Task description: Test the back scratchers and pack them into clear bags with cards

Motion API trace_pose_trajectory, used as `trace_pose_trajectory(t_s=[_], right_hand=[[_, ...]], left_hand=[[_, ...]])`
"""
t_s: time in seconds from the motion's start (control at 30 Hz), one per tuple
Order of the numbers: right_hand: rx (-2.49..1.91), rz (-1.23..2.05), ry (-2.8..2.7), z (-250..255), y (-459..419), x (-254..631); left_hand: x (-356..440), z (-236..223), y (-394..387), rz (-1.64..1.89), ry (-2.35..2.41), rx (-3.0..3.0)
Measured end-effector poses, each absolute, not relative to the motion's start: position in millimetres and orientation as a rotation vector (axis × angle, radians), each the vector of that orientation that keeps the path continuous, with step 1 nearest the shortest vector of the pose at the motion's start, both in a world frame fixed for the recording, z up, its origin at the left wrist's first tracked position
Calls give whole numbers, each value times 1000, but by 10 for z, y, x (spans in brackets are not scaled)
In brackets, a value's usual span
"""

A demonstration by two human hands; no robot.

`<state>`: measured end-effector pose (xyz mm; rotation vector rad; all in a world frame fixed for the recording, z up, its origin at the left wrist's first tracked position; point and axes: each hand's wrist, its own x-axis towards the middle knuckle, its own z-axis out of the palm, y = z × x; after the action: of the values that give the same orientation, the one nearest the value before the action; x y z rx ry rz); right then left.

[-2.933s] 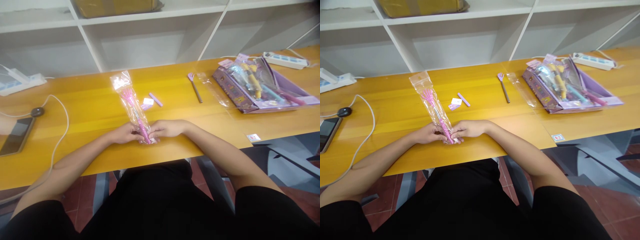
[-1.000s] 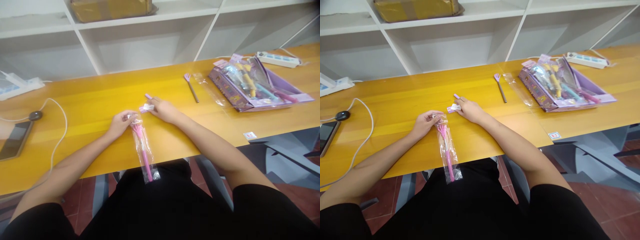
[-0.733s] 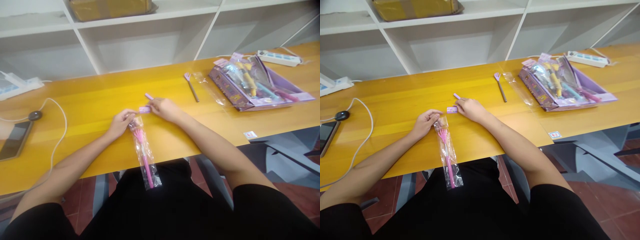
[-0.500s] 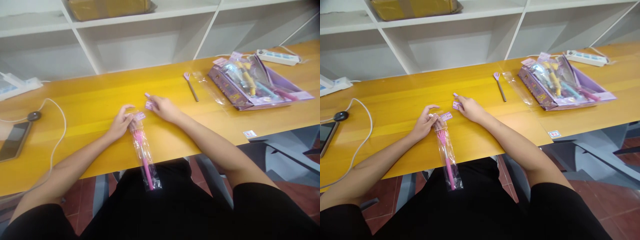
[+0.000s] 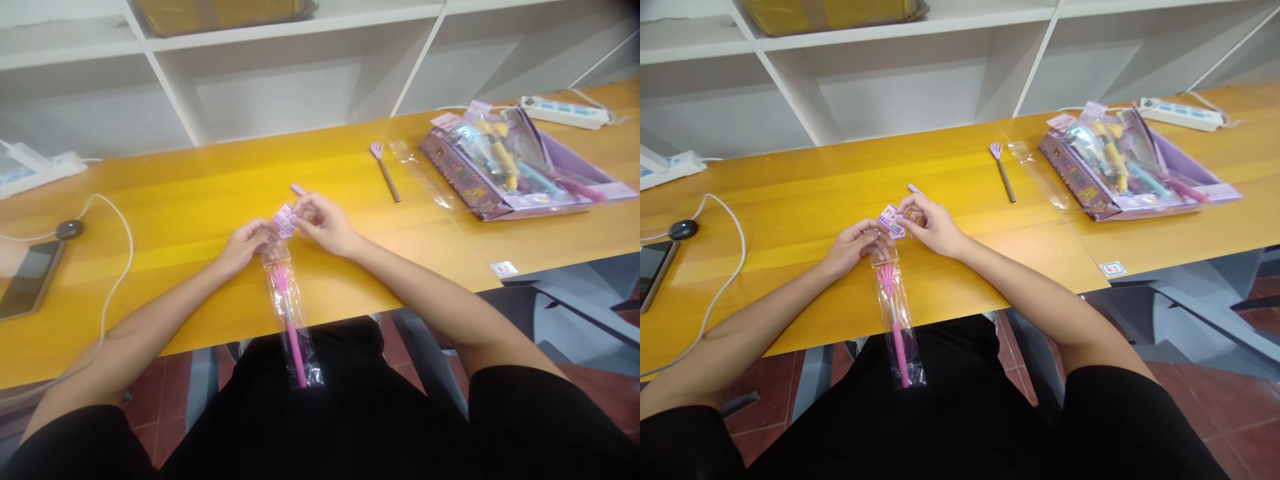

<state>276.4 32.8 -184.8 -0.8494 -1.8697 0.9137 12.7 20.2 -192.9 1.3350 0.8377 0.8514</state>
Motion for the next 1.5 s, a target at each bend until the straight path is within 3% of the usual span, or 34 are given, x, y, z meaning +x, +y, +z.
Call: trace_pose_trajectory(t_s=[0.33, 1.07, 1.5], right_hand=[[-785, 1135, -1824, -1898, 270, 2720], [-653, 589, -2008, -1902, 310, 2754], [-659, 637, -2031, -1900, 290, 2750]], left_hand=[[146, -1884, 215, 852, 832, 1223], [143, -1921, 225, 851, 858, 1200], [166, -1913, 209, 870, 885, 1185]])
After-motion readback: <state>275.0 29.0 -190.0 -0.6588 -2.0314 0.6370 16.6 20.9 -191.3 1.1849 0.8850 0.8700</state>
